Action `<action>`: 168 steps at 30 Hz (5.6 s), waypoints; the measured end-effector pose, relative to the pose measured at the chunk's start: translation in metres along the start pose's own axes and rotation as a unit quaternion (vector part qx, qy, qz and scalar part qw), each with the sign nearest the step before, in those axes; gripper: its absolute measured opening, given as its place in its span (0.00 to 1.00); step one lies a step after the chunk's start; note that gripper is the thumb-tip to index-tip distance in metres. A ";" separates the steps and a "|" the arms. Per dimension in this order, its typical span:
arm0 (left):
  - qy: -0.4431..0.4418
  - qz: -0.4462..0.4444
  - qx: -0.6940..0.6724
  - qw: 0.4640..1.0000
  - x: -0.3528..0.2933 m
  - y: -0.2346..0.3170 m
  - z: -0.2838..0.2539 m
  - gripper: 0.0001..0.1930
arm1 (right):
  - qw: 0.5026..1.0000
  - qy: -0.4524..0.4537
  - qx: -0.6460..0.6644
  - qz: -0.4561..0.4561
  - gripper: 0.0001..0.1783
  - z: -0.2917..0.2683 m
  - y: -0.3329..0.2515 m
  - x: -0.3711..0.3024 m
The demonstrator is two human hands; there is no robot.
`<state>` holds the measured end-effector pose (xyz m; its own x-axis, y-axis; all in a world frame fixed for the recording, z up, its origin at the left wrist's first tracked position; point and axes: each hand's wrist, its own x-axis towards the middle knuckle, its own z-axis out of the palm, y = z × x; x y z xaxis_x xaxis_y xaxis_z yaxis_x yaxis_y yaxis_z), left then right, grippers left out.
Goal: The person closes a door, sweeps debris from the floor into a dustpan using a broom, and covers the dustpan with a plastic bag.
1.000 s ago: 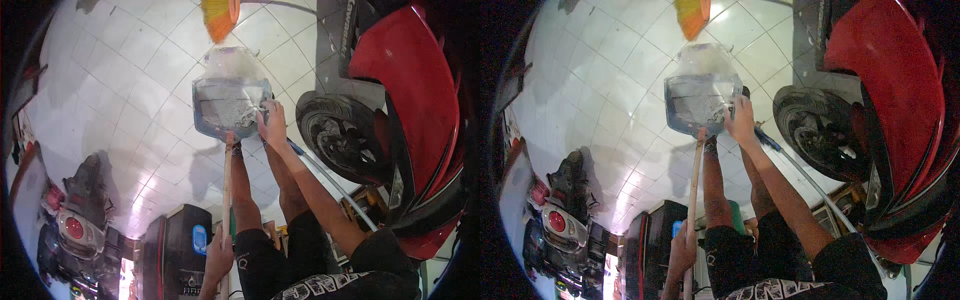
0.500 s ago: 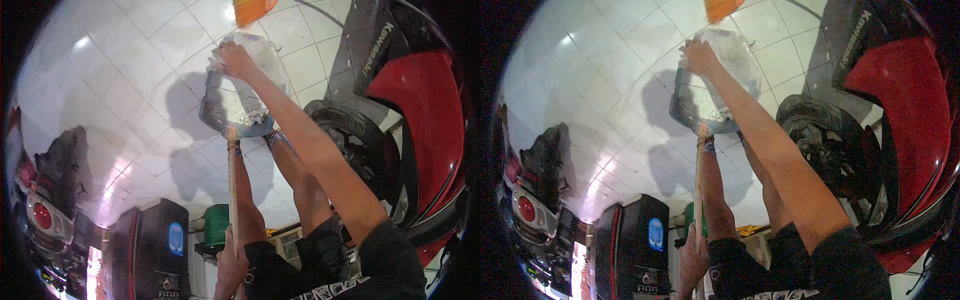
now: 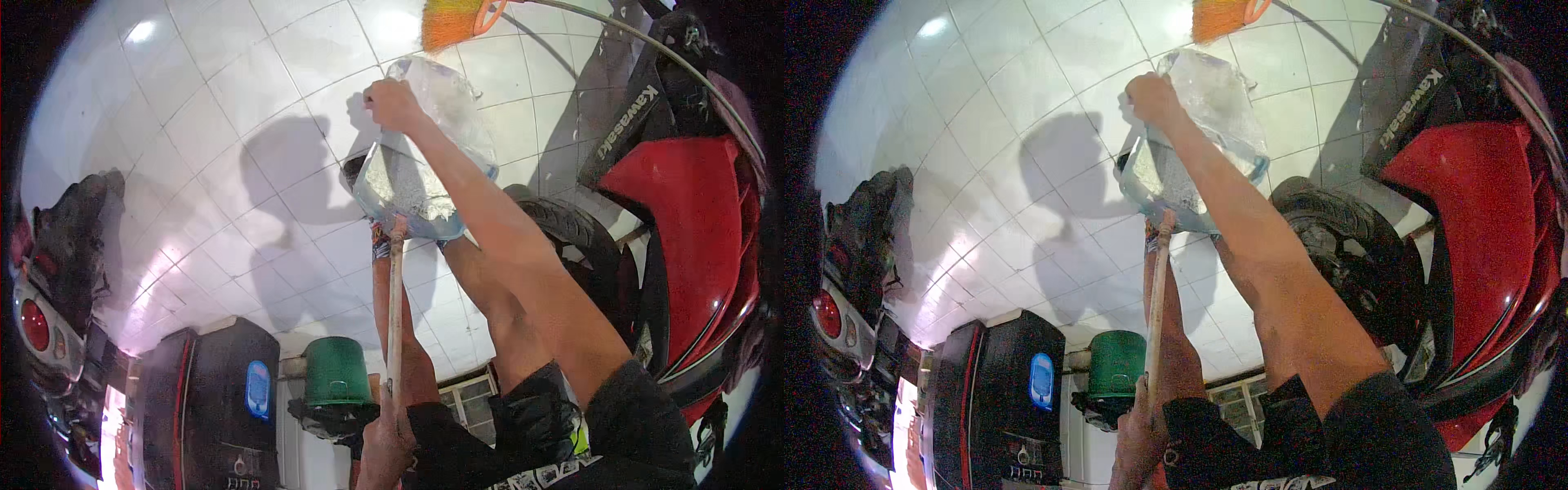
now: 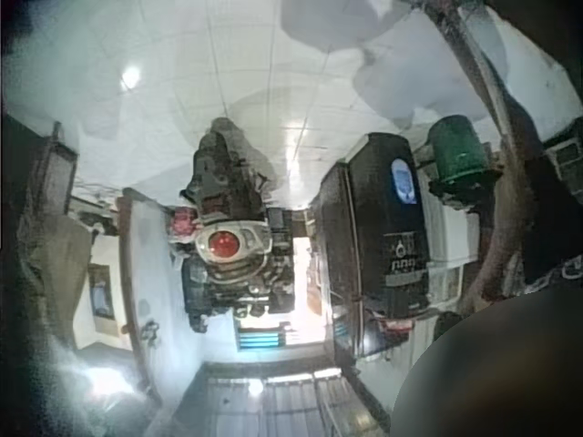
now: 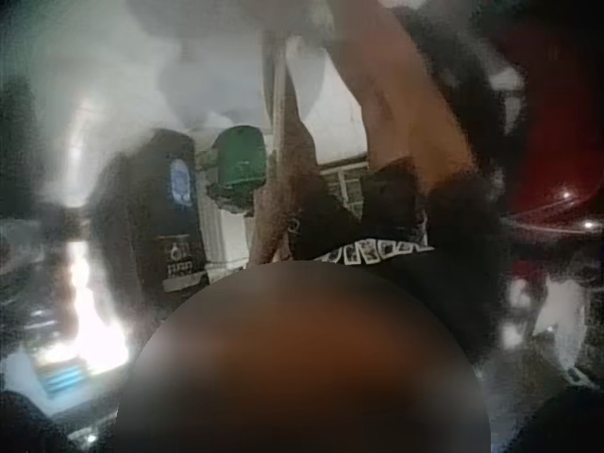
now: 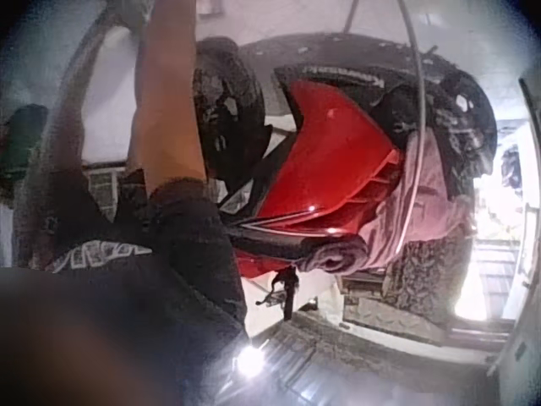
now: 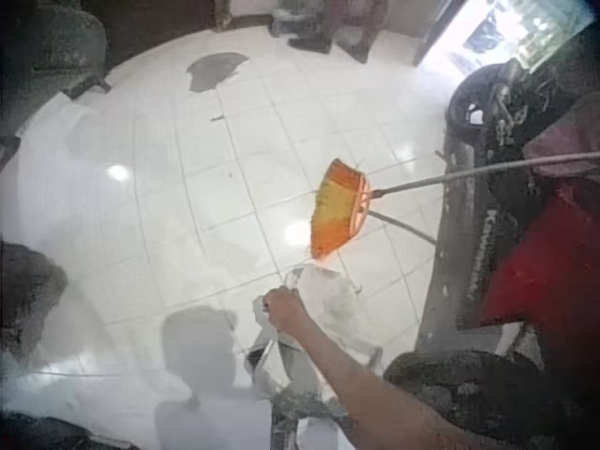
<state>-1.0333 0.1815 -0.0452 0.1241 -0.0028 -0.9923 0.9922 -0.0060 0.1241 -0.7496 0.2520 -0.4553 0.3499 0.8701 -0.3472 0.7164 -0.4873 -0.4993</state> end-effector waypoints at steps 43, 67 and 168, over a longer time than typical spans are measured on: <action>0.027 0.043 0.005 0.999 0.022 0.000 0.017 0.31 | 0.949 -0.271 -0.149 -0.063 0.16 0.001 0.044 0.052; 0.002 -0.004 -0.043 0.999 0.026 -0.003 0.001 0.29 | 0.962 -0.201 -0.031 -0.184 0.06 0.007 -0.013 0.021; -0.025 -0.076 0.056 0.995 0.031 0.004 -0.016 0.28 | 0.986 -0.099 -0.107 0.083 0.49 -0.072 0.033 -0.012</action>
<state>-1.0254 0.1969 -0.0756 -0.0298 -0.0429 -0.9986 0.9923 -0.1214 -0.0244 -0.6873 0.2307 -0.4103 0.3632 0.7382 -0.5685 0.7780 -0.5760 -0.2510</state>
